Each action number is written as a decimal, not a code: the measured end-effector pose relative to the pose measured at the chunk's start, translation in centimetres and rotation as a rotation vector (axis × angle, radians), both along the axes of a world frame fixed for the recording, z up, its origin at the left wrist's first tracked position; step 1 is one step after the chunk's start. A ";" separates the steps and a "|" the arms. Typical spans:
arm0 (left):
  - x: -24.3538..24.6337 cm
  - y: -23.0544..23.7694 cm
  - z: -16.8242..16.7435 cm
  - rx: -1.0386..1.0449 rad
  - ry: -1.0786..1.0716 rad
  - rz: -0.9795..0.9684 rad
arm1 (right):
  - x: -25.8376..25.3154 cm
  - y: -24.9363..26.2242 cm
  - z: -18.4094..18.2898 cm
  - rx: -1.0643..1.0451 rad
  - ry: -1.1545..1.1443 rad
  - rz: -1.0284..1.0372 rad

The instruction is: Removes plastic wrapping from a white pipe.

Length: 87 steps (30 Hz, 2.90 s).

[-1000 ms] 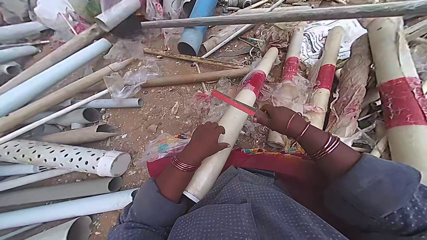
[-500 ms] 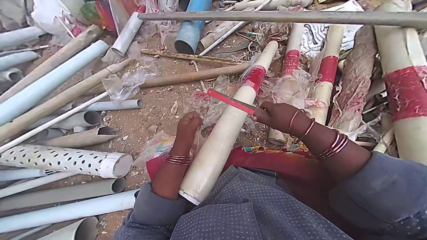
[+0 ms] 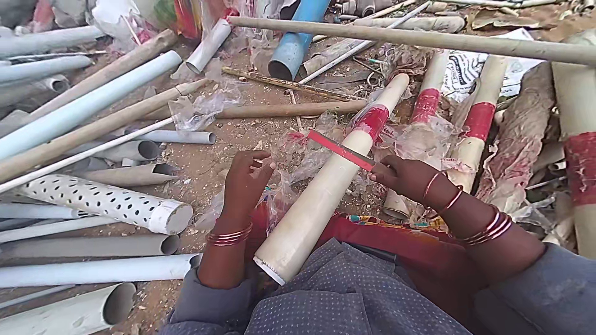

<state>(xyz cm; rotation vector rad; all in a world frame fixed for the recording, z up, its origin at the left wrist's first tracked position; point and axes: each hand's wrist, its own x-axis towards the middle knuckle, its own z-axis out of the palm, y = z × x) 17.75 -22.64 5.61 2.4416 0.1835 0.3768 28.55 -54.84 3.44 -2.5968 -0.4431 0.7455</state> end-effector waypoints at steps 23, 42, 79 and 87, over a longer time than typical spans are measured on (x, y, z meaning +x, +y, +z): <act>0.0 -1.3 -4.2 0.088 0.715 -0.414 | -0.9 1.2 -0.6 -0.131 0.048 0.069; 1.9 -2.2 -5.9 -0.016 0.888 -0.288 | -2.0 0.5 -0.6 -0.110 0.032 0.053; 0.9 -0.1 3.3 0.032 0.412 -0.071 | 1.3 -2.7 1.0 0.055 0.006 -0.044; -3.9 4.5 4.4 0.116 0.186 0.203 | 1.0 -3.3 -1.1 0.042 -0.039 -0.027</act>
